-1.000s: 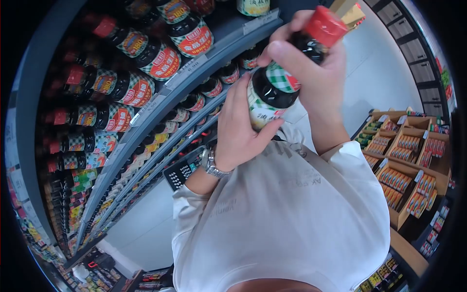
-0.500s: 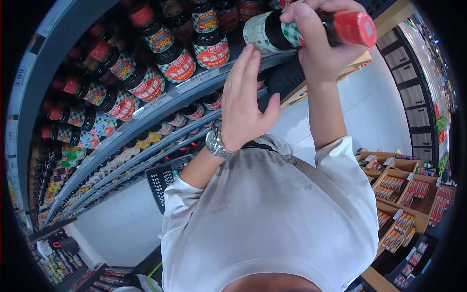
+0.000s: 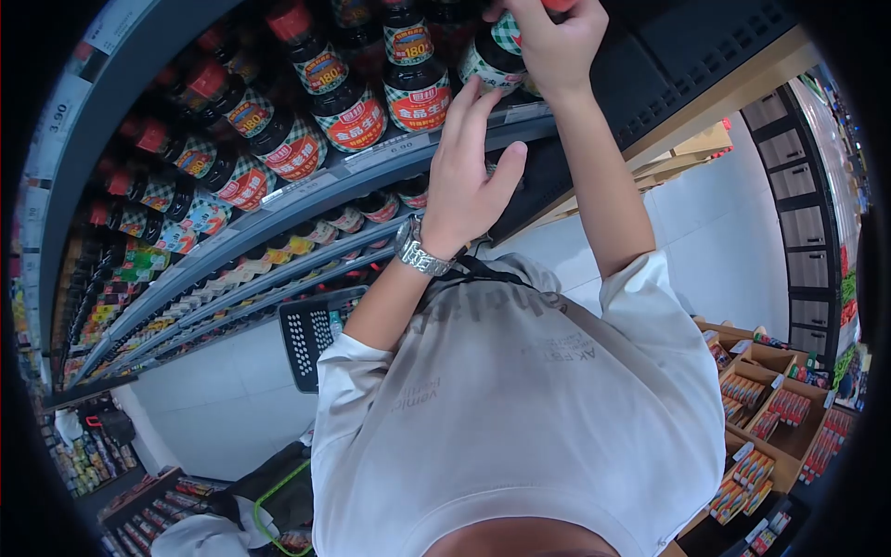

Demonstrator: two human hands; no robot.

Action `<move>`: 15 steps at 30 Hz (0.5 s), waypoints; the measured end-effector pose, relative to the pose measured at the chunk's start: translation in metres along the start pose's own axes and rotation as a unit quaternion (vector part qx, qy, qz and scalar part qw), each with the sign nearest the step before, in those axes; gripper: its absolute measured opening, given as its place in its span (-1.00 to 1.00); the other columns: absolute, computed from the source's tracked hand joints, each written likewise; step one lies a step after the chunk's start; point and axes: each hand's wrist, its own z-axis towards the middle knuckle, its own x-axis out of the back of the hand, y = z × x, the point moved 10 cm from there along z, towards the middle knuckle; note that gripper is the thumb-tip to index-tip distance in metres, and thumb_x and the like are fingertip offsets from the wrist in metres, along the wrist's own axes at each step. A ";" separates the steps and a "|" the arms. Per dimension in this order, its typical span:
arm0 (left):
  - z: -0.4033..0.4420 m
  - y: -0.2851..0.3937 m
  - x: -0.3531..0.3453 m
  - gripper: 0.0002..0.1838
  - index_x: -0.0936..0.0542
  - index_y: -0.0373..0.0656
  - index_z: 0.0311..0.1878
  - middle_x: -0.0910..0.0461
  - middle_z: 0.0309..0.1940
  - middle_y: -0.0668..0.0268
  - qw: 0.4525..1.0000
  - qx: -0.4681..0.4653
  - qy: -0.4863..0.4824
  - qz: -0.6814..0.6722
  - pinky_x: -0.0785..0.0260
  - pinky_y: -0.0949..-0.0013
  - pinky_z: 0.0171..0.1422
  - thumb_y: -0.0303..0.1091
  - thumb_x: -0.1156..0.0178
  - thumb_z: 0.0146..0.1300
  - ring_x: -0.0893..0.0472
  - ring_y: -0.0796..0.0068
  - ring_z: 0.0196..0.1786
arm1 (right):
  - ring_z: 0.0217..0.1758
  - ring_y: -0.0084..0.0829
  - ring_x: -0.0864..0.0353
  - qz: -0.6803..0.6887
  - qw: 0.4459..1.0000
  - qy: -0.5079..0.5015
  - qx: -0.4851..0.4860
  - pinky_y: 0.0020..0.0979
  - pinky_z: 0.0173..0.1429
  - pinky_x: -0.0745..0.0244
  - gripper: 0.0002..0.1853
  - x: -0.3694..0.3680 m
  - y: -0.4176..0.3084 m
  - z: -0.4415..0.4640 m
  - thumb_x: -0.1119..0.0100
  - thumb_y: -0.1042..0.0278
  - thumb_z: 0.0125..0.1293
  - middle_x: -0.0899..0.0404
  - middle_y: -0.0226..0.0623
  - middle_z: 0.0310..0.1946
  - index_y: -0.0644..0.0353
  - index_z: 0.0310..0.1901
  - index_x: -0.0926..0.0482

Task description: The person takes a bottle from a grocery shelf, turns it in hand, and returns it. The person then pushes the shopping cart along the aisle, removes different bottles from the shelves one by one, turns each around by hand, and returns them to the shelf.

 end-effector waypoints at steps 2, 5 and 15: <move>0.001 -0.001 0.001 -0.45 -0.32 -0.29 0.19 -0.18 0.28 -0.16 1.000 0.001 0.004 0.016 -0.19 0.14 0.29 -0.26 -0.14 0.15 -0.28 -0.10 0.28 | -0.56 -0.61 -0.50 -0.016 1.000 -0.009 -0.015 -0.57 -0.45 -0.41 -0.88 -0.002 0.009 0.003 -0.21 0.48 0.16 -0.49 -0.41 -0.57 0.28 -0.38 -0.46; 0.002 -0.005 -0.001 -0.52 -0.40 -0.26 0.10 -0.22 0.25 -0.15 0.999 0.005 0.002 0.044 -0.23 0.13 0.26 -0.27 -0.16 0.12 -0.32 -0.11 0.24 | -0.58 -0.63 -0.46 -0.040 0.999 -0.024 -0.015 -0.56 -0.47 -0.37 -0.87 -0.007 0.019 0.011 -0.21 0.44 0.16 -0.49 -0.42 -0.60 0.27 -0.39 -0.47; 0.007 0.000 -0.009 -0.63 -0.50 -0.22 -0.01 -0.32 0.20 -0.07 0.990 0.016 0.017 0.137 -0.26 0.14 0.22 -0.31 -0.16 0.11 -0.39 -0.04 0.19 | -0.46 -0.48 -0.43 -0.081 0.996 -0.014 0.042 -0.43 -0.31 -0.37 -0.86 -0.009 0.023 0.015 -0.22 0.45 0.13 -0.48 -0.31 -0.51 0.29 -0.34 -0.48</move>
